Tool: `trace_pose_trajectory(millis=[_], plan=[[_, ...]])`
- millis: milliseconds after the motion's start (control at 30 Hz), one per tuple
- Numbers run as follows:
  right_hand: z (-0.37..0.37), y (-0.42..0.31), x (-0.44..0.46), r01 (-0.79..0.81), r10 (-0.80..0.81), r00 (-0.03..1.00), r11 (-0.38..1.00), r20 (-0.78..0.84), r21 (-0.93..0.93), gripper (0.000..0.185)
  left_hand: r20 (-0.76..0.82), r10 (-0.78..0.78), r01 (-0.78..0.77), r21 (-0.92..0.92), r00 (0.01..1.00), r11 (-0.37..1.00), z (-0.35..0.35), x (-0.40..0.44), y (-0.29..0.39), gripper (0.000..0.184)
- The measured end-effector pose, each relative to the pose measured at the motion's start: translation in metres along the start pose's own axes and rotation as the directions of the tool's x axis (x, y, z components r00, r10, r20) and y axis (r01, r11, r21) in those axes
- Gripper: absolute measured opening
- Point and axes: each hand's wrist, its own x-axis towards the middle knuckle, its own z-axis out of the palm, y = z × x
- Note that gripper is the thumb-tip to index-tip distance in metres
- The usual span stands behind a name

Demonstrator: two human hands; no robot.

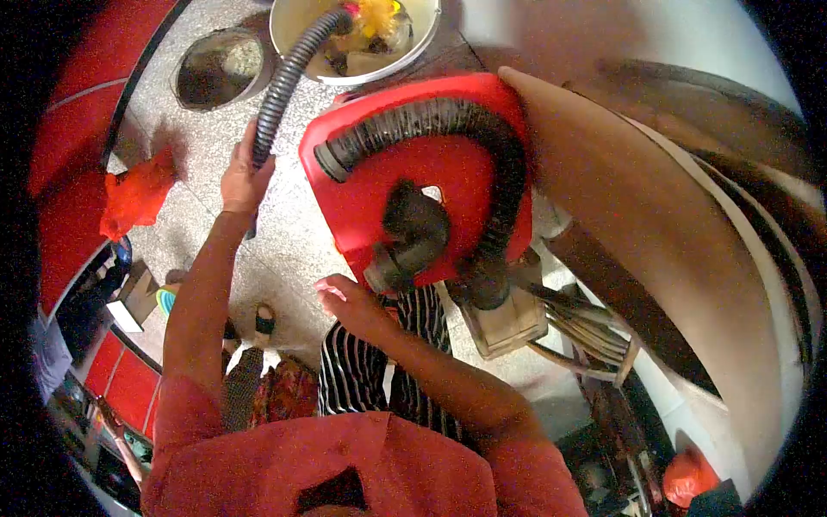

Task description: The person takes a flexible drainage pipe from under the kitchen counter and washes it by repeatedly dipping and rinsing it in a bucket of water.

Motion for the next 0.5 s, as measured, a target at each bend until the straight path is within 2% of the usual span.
trace_pose_trajectory(millis=[67,100,167,200,233,300,367,400,500], plan=[[0.001,-0.002,0.002,0.013,-0.012,1.000,0.999,-0.014,0.047,0.024,-0.068,0.014,-0.016,-0.031,0.998,0.999,-0.008,0.001,0.007,0.072],[0.005,-0.005,0.001,-0.031,0.031,0.999,0.999,-0.005,0.033,0.024,-0.092,0.001,-0.004,-0.027,0.996,1.000,0.000,-0.002,0.002,0.071],[0.004,-0.010,0.004,-0.099,0.099,0.995,0.995,-0.010,-0.014,0.024,0.051,-0.040,0.036,0.083,0.998,0.996,0.004,0.002,-0.009,0.071],[0.006,0.001,0.004,-0.017,0.016,0.999,1.000,-0.028,-0.026,0.025,0.057,-0.026,0.024,0.042,0.998,0.999,-0.001,0.006,-0.005,0.071],[0.005,0.006,0.003,0.003,-0.002,1.000,1.000,-0.024,0.014,0.025,0.026,0.015,-0.016,0.009,1.000,1.000,-0.010,0.006,0.005,0.071],[0.007,0.013,0.007,0.052,-0.053,0.999,0.994,0.003,0.092,0.024,-0.026,-0.014,0.013,-0.043,1.000,0.999,-0.027,0.005,0.022,0.071],[0.016,0.015,0.009,0.060,-0.060,0.998,0.998,-0.004,0.035,0.024,-0.088,0.007,-0.012,-0.056,0.996,0.998,-0.012,0.004,0.005,0.070],[0.015,0.011,0.013,0.076,-0.076,0.997,0.997,-0.017,-0.003,0.024,0.056,-0.034,0.032,0.026,0.998,0.999,-0.015,0.008,0.003,0.070],[0.013,0.000,0.009,0.009,-0.010,0.999,1.000,-0.044,-0.021,0.026,0.051,0.046,-0.046,0.006,0.998,0.999,-0.032,0.012,0.008,0.072]])
